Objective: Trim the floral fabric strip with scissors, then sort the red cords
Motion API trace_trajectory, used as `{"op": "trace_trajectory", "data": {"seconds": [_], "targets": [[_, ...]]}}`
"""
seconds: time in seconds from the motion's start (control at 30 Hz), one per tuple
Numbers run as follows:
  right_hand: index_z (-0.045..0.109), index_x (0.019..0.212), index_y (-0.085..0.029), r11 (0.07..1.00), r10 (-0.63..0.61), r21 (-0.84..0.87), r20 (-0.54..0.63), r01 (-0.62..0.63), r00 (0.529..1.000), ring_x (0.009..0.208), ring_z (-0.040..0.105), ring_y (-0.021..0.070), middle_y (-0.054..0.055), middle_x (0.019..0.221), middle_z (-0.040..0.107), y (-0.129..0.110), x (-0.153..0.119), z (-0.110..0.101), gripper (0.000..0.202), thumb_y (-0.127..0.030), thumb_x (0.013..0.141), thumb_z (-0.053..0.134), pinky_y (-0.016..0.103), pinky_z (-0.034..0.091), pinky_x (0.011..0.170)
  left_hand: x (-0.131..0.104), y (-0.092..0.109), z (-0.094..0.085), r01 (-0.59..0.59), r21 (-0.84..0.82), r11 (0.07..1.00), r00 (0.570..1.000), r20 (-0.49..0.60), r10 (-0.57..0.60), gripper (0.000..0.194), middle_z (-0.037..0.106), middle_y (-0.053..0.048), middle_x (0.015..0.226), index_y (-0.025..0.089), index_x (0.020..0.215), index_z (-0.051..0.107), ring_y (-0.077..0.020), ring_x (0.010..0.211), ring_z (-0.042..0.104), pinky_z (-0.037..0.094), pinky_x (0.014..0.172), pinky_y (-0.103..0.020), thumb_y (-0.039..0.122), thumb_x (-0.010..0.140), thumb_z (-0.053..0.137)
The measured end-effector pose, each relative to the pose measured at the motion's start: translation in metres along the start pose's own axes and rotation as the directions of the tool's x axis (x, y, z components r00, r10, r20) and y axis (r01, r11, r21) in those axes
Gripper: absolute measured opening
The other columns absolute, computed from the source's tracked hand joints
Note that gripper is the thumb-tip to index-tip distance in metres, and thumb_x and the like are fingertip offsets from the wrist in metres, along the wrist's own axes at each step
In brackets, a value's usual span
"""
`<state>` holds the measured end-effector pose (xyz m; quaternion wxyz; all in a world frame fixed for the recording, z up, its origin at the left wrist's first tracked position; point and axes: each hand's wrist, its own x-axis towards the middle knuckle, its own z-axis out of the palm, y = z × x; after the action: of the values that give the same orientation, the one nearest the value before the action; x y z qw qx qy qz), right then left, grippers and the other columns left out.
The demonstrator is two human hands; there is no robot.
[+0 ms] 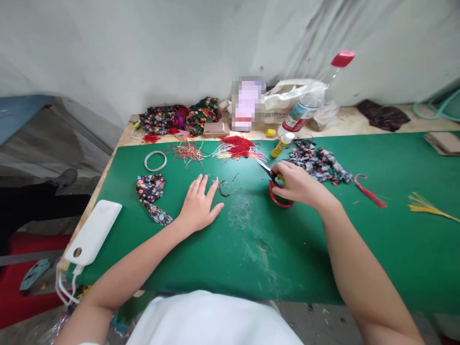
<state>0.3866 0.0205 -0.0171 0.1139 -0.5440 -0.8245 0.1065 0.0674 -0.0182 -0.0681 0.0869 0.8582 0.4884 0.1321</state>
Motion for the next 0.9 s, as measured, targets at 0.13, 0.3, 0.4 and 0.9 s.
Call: {"op": "trace_trajectory", "data": {"seconds": [0.13,0.3,0.4,0.9], "targets": [[0.049,0.084,-0.023,0.945,0.037,0.326,-0.057,-0.017,0.998,0.061,0.049,0.0155,-0.002,0.069,0.054,-0.038,0.0,0.002,0.02,-0.029,0.069,0.061,0.028,0.042,0.058,0.003,0.002,-0.001,-0.159,-0.288,0.944,0.953,0.205,0.223,0.079,0.025,-0.023,0.171,0.007,0.162,0.028,-0.0332,0.163,0.019,0.02,0.132,-0.055,0.057,0.102,0.039],[0.054,0.089,-0.022,0.74,0.18,0.672,-0.187,-0.008,0.966,0.06,0.053,0.0141,-0.002,0.072,0.058,-0.111,-0.008,0.032,0.017,-0.028,0.076,0.064,0.027,0.046,0.057,0.001,0.005,-0.014,-0.079,-0.691,0.719,0.978,0.085,0.19,0.092,0.026,-0.021,0.171,0.012,0.163,0.026,-0.032,0.161,0.028,0.027,0.131,-0.051,0.072,0.095,0.043],[0.055,0.098,-0.022,0.578,0.219,0.816,-0.173,0.015,0.96,0.071,0.064,0.0178,0.002,0.084,0.064,-0.138,-0.012,0.052,0.022,-0.035,0.085,0.067,0.031,0.056,0.064,-0.002,0.013,-0.024,0.106,-0.826,0.554,0.978,0.186,0.091,0.078,0.063,-0.019,0.146,0.013,0.146,0.052,-0.0323,0.133,0.064,0.05,0.115,-0.048,0.07,0.093,0.053],[0.042,0.161,-0.024,0.909,-0.416,0.015,0.083,0.416,0.906,0.161,0.023,0.0316,0.006,0.17,0.035,-0.127,0.009,0.099,0.069,-0.06,0.103,0.044,0.054,0.019,0.131,0.012,-0.099,-0.095,0.613,-0.629,0.477,0.786,0.547,-0.289,0.066,0.077,-0.007,0.096,0.014,0.118,0.065,-0.0156,0.071,0.072,0.051,0.06,-0.023,0.057,0.07,0.081]]}}
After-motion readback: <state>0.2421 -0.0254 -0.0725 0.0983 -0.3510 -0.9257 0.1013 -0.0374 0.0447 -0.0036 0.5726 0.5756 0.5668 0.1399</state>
